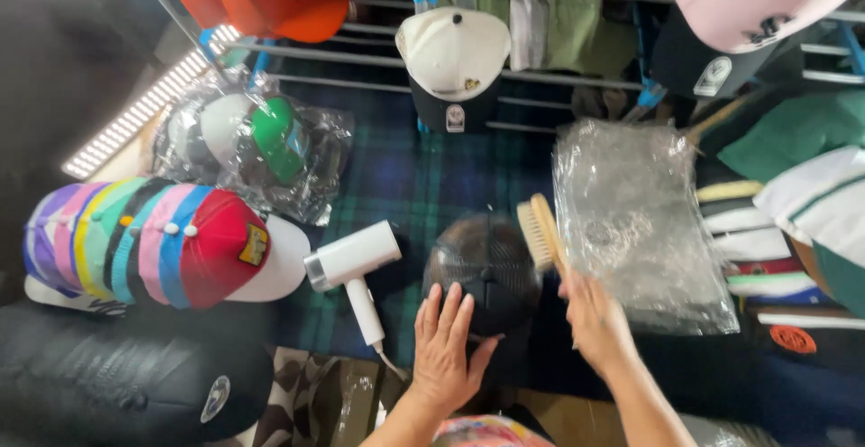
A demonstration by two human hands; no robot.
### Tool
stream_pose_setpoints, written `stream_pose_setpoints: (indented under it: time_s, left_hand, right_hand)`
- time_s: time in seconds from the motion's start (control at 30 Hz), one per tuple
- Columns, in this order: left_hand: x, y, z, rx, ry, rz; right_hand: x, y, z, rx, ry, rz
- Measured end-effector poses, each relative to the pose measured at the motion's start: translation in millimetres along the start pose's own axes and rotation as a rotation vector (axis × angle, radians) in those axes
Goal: Cleaning and steaming a baseball cap using a brush and a handheld steamer on a workspace with various hats.
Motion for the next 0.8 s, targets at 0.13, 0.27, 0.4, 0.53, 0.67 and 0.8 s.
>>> stream_pose_setpoints:
  time_s: [0.13,0.27,0.4,0.53,0.67,0.8]
  left_hand:
    - [-1,14,-7,0.002,0.01,0.159]
    - [-4,22,-14,-0.031,0.042,0.23]
    - [-4,24,-16,-0.079,0.153,0.268]
    - [-2,23,-15,-0.012,0.08,0.274]
    - [-1,30,-14,-0.035,0.064,0.242]
    - [-6,23,-15,-0.067,0.101,0.215]
  right_hand:
    - [110,-48,-14,0.069,-0.165,-0.585]
    - [105,-32,23,0.132,-0.291,-0.26]
    - [72,-30,59,0.079,-0.004,-0.139]
    - [159,-68,-1,0.115,0.038,-0.503]
    - [123,-32,28,0.174,-0.257,-0.144]
    - [62,-10,40,0.054,0.383,-0.025]
Point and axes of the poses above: each hand's wrist, its own z-axis away from the middle knuckle, its own y-axis out of the back of the hand, x = y × z, the point moved 2 cm from there along -z, towards the middle knuckle, and after that the axes turned 9 degrees about -z, right-handed, at the moved point
